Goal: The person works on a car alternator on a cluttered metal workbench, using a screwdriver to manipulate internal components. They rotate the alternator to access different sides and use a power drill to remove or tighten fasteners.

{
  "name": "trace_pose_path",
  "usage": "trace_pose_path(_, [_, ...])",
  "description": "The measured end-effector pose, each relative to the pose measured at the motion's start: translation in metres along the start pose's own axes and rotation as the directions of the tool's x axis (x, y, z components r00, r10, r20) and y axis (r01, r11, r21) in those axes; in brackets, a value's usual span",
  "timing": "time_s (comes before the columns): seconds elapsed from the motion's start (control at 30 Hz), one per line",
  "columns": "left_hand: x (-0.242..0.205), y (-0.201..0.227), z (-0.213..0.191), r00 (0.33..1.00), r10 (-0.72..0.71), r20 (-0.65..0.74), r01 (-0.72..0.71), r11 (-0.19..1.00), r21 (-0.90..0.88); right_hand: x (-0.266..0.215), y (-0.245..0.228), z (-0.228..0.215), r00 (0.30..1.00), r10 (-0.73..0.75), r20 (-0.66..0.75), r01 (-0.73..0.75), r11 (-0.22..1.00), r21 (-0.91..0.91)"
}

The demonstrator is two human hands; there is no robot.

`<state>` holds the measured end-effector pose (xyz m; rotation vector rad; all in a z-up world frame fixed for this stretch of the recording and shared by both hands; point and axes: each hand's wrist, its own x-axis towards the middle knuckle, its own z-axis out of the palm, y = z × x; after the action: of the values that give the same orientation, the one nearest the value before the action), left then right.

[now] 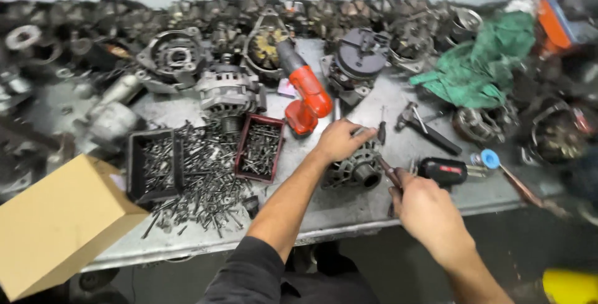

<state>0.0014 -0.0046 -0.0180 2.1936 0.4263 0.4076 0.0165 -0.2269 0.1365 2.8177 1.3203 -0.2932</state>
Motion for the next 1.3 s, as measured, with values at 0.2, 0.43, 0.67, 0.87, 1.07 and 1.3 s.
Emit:
trace_pose_path(0.2, [-0.002,0.013,-0.018,0.992,-0.116,0.049,0.117,0.993,-0.028,-0.044,-0.015,-0.028,0.998,-0.035,-0.056,0.040,0.994,0.098])
trace_pose_path(0.43, [-0.005,0.008,-0.007,0.991,-0.125,0.053,0.126,0.992,-0.011,-0.030,-0.028,-0.005,0.990,-0.138,0.016,0.137,0.990,0.027])
trace_pose_path(0.67, [-0.003,0.013,-0.015,0.964,-0.124,0.233,0.169,0.969,-0.183,-0.024,-0.050,0.015,0.919,-0.310,-0.243,0.113,0.799,-0.590])
trace_pose_path(0.87, [-0.001,0.019,-0.013,0.967,-0.074,0.243,0.078,0.997,-0.006,-0.014,-0.053,0.028,0.840,-0.479,-0.253,0.176,0.683,-0.709])
trace_pose_path(1.07, [0.006,-0.004,0.029,0.987,0.133,0.094,-0.141,0.986,0.086,-0.037,-0.052,0.016,0.971,-0.229,0.067,0.226,0.796,-0.562])
trace_pose_path(1.3, [0.003,0.003,0.029,0.983,0.120,0.138,-0.134,0.986,0.095,-0.073,-0.064,0.010,0.974,-0.227,-0.028,0.170,0.801,-0.574])
